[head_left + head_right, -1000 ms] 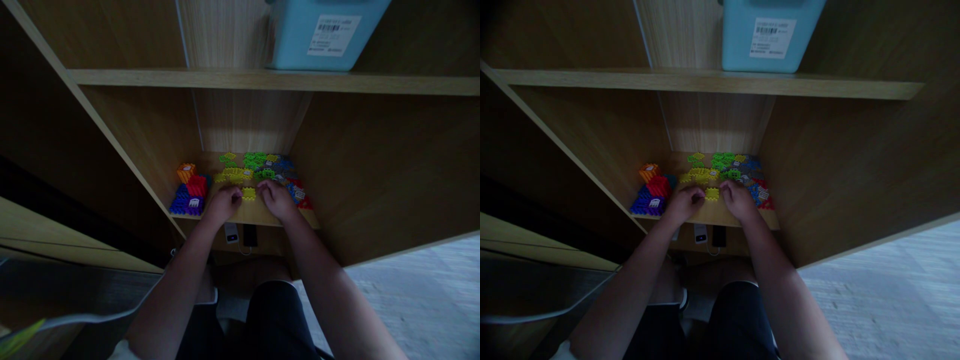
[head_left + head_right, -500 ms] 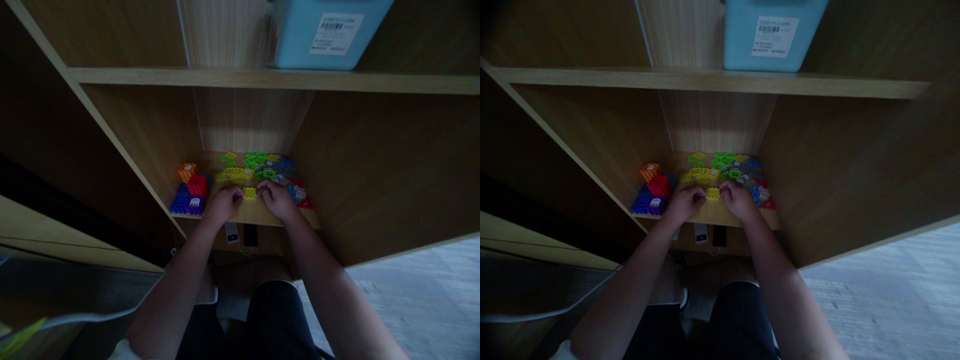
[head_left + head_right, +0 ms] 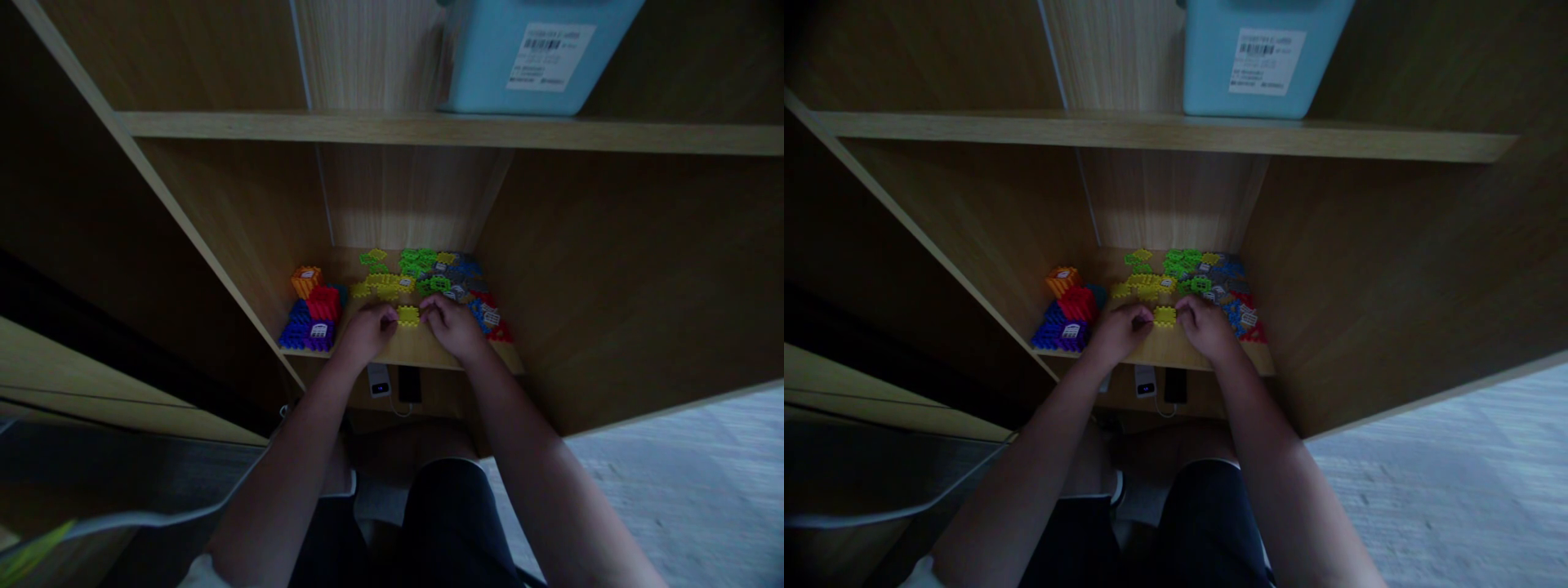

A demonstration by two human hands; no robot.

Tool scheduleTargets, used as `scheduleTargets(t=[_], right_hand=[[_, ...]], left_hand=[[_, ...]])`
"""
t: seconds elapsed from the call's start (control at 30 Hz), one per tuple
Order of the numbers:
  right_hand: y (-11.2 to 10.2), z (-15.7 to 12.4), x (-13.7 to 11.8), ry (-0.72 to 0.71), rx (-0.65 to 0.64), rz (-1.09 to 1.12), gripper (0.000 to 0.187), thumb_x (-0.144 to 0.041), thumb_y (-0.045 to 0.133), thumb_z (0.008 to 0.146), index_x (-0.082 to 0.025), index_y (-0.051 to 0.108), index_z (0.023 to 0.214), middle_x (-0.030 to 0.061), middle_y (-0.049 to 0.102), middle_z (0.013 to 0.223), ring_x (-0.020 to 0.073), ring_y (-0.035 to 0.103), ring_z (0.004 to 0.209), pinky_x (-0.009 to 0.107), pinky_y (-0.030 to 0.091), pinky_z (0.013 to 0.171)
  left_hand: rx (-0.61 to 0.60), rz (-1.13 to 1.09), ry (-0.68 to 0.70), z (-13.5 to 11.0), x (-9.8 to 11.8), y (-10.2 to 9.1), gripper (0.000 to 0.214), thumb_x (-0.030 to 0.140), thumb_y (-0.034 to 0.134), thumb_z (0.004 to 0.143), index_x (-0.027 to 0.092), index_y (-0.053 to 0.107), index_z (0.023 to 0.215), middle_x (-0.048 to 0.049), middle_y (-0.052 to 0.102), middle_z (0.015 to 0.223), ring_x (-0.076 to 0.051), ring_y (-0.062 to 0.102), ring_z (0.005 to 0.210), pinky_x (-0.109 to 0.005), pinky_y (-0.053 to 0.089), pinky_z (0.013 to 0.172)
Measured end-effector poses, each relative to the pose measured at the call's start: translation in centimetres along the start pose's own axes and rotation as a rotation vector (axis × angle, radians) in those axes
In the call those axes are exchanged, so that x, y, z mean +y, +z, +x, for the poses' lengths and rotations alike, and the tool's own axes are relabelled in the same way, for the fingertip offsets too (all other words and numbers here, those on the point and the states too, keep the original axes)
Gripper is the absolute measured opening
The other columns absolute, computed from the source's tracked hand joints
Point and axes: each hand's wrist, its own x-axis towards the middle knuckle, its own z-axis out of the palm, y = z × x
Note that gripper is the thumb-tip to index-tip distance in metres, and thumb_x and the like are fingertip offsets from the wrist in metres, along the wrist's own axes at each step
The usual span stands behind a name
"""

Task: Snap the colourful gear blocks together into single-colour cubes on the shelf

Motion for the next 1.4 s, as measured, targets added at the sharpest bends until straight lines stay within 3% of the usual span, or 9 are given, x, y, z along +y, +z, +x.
scheduleTargets(t=[0.33, 0.57, 0.67, 0.77, 0.87, 0.97, 1.13, 1.4], right_hand=[[-0.1, 0.0, 0.0, 0.004, 0.002, 0.002, 0.023, -0.020, 0.049, 0.103, -0.026, 0.069, 0.111, 0.0029, 0.081, 0.095, 0.0237, 0.076, 0.093, 0.038, 0.056, 0.089], [0.0, 0.2, 0.2, -0.055, 0.037, -0.070, 0.019, -0.019, 0.052, 0.101, -0.025, 0.069, 0.108, 0.0062, 0.079, 0.102, 0.0270, 0.072, 0.102, 0.042, 0.055, 0.095], [0.1, 0.1, 0.1, -0.123, 0.029, -0.116, 0.014, -0.027, 0.059, 0.103, -0.026, 0.069, 0.113, 0.0082, 0.077, 0.111, 0.0301, 0.068, 0.112, 0.046, 0.053, 0.102], [0.2, 0.1, 0.0, -0.152, -0.013, -0.125, 0.027, -0.039, 0.070, 0.101, -0.027, 0.066, 0.125, 0.0099, 0.075, 0.122, 0.0330, 0.065, 0.121, 0.051, 0.052, 0.107], [0.4, 0.0, 0.0, -0.178, -0.068, -0.138, 0.047, -0.049, 0.080, 0.095, -0.028, 0.064, 0.134, 0.0117, 0.072, 0.131, 0.0355, 0.062, 0.129, 0.054, 0.050, 0.112], [0.4, 0.1, 0.1, -0.190, -0.103, -0.152, 0.058, -0.053, 0.085, 0.090, -0.028, 0.063, 0.137, 0.0129, 0.072, 0.131, 0.0364, 0.062, 0.130, 0.054, 0.051, 0.111], [0.4, 0.1, 0.1, -0.193, -0.117, -0.174, 0.062, -0.052, 0.086, 0.089, -0.025, 0.062, 0.139, 0.0145, 0.071, 0.130, 0.0374, 0.063, 0.128, 0.055, 0.053, 0.109], [0.5, 0.1, 0.3, -0.192, -0.115, -0.154, 0.063, -0.052, 0.086, 0.089, -0.027, 0.062, 0.141, 0.0140, 0.072, 0.131, 0.0370, 0.064, 0.128, 0.056, 0.053, 0.109]], left_hand=[[0.019, -0.003, 0.009, -0.1, -0.2, 0.1, 0.012, 0.012, 0.068, 0.093, 0.021, 0.073, 0.097, -0.0034, 0.081, 0.099, -0.021, 0.076, 0.093, -0.034, 0.060, 0.090], [0.194, 0.105, 0.032, 0.2, -0.5, 0.3, 0.025, 0.008, 0.056, 0.097, 0.017, 0.073, 0.113, -0.0120, 0.080, 0.117, -0.027, 0.073, 0.115, -0.044, 0.057, 0.110], [0.147, 0.208, 0.034, 0.6, -0.8, 0.5, 0.039, 0.005, 0.054, 0.095, 0.013, 0.071, 0.129, -0.0178, 0.075, 0.136, -0.031, 0.069, 0.130, -0.048, 0.052, 0.119], [0.057, 0.303, 0.046, 0.8, -1.0, 0.7, 0.051, 0.002, 0.056, 0.090, 0.013, 0.068, 0.139, -0.0181, 0.071, 0.146, -0.031, 0.065, 0.138, -0.049, 0.048, 0.125], [0.036, 0.366, 0.035, 0.8, -0.9, 0.9, 0.049, 0.002, 0.056, 0.090, 0.012, 0.069, 0.136, -0.0187, 0.073, 0.139, -0.032, 0.066, 0.134, -0.049, 0.050, 0.121], [0.110, 0.430, 0.009, 0.6, -0.8, 1.2, 0.036, 0.008, 0.057, 0.093, 0.014, 0.073, 0.125, -0.0195, 0.074, 0.128, -0.034, 0.068, 0.123, -0.050, 0.055, 0.112], [0.206, 0.440, 0.002, 0.3, -0.7, 1.4, 0.015, 0.021, 0.064, 0.097, 0.017, 0.074, 0.107, -0.0171, 0.073, 0.115, -0.035, 0.067, 0.116, -0.051, 0.055, 0.109], [0.192, 0.382, -0.019, 0.4, -1.0, 1.6, 0.020, 0.025, 0.066, 0.099, 0.018, 0.070, 0.117, -0.0165, 0.076, 0.117, -0.034, 0.068, 0.119, -0.050, 0.053, 0.110]])
